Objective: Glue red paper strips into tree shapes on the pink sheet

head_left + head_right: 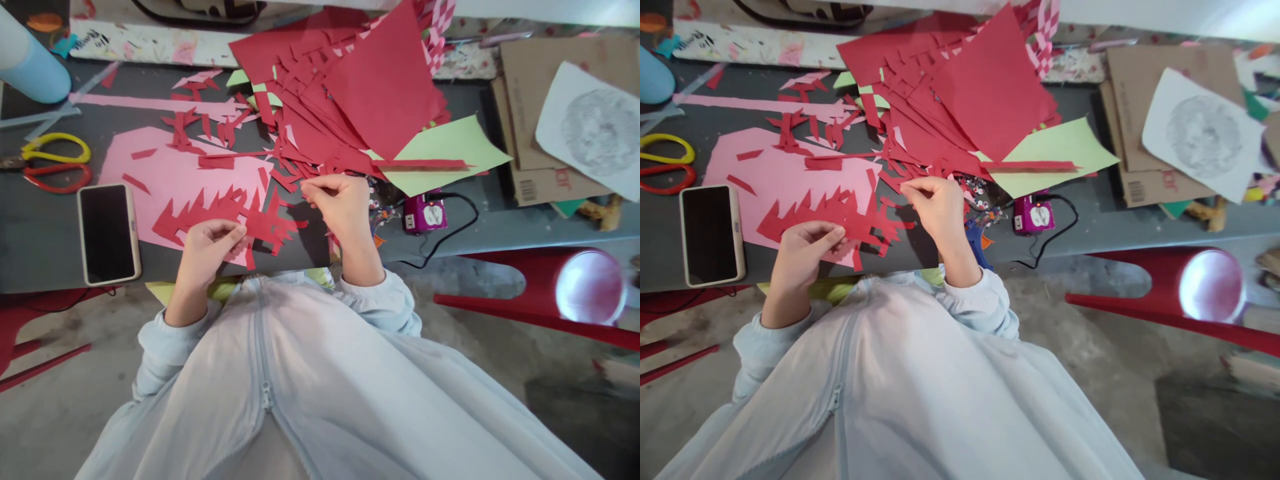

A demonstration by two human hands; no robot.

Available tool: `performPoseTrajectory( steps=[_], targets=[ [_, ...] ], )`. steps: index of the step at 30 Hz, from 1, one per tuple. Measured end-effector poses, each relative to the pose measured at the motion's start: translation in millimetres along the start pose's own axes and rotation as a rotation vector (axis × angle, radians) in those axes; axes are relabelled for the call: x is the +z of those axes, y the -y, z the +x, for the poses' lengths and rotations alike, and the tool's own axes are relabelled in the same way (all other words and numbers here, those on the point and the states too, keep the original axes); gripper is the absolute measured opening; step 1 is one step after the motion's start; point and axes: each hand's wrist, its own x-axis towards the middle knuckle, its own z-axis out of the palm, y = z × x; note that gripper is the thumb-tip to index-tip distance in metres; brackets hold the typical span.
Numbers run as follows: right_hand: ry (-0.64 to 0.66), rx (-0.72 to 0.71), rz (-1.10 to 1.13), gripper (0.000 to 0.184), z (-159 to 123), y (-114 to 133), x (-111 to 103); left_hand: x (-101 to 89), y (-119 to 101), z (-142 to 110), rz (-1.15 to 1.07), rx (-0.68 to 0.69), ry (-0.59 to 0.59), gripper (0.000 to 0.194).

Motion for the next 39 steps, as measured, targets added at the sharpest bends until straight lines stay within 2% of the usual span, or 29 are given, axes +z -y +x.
performPoseTrajectory(
  steps=[3, 6, 8, 10, 13, 16, 20, 23, 25, 27, 29, 31, 34, 36, 39],
  targets=[
    [0.094, -0.078, -0.170, 0.020, -4.4, 3.7, -1.9, 3.5, -0.8, -3.0, 0.072, 0.135, -0.129, 0.026],
    [0.108, -0.097, -0.210, 0.032, -7.0, 8.5, -3.1, 3.6, 1.8, -4.6, 0.324, 0.451, -0.296, 0.018],
    [0.107, -0.077, -0.148, 0.030, -7.3, 10.8, -4.0, 0.6, 5.7, -3.9, 0.490, 0.650, -0.352, 0.014],
    [0.115, -0.043, -0.059, 0.032, -7.1, 12.8, -5.3, -3.2, 10.0, -2.5, 0.586, 0.777, -0.362, 0.014],
    [0.142, 0.020, 0.055, 0.040, -7.8, 16.1, -7.2, -7.3, 14.7, -1.3, 0.626, 0.887, -0.335, 0.014],
    [0.212, 0.064, 0.145, 0.041, -10.0, 19.6, -8.3, -8.6, 16.5, -0.1, 0.653, 0.974, -0.305, 0.014],
    [0.318, 0.125, 0.299, 0.056, -13.6, 23.9, -7.4, -8.5, 16.3, 4.1, 0.659, 1.166, -0.298, 0.010],
    [0.373, 0.127, 0.349, 0.052, -14.9, 26.9, -6.0, -6.6, 15.4, 6.5, 0.627, 1.286, -0.279, 0.014],
    [0.384, 0.108, 0.359, 0.048, -14.8, 28.5, -5.4, -3.7, 14.8, 5.7, 0.591, 1.258, -0.273, 0.014],
    [0.376, 0.093, 0.366, 0.046, -14.2, 29.7, -5.2, 0.6, 13.7, 3.1, 0.486, 1.126, -0.283, 0.009],
    [0.363, 0.084, 0.366, 0.045, -13.6, 30.5, -5.0, 5.4, 11.5, -0.2, 0.299, 0.908, -0.283, 0.012],
    [0.356, 0.083, 0.364, 0.045, -13.2, 30.8, -4.6, 9.4, 7.9, -2.5, 0.108, 0.672, -0.248, 0.023],
    [0.339, 0.092, 0.370, 0.046, -13.0, 29.9, -3.3, 12.1, 1.7, -2.8, -0.058, 0.419, -0.170, 0.040],
    [0.325, 0.104, 0.370, 0.047, -13.0, 28.7, -2.4, 12.3, -1.7, -2.0, -0.105, 0.308, -0.122, 0.046],
    [0.302, 0.126, 0.359, 0.047, -13.3, 27.2, -1.1, 12.6, -5.2, -1.9, -0.117, 0.212, -0.091, 0.045]
  ],
)
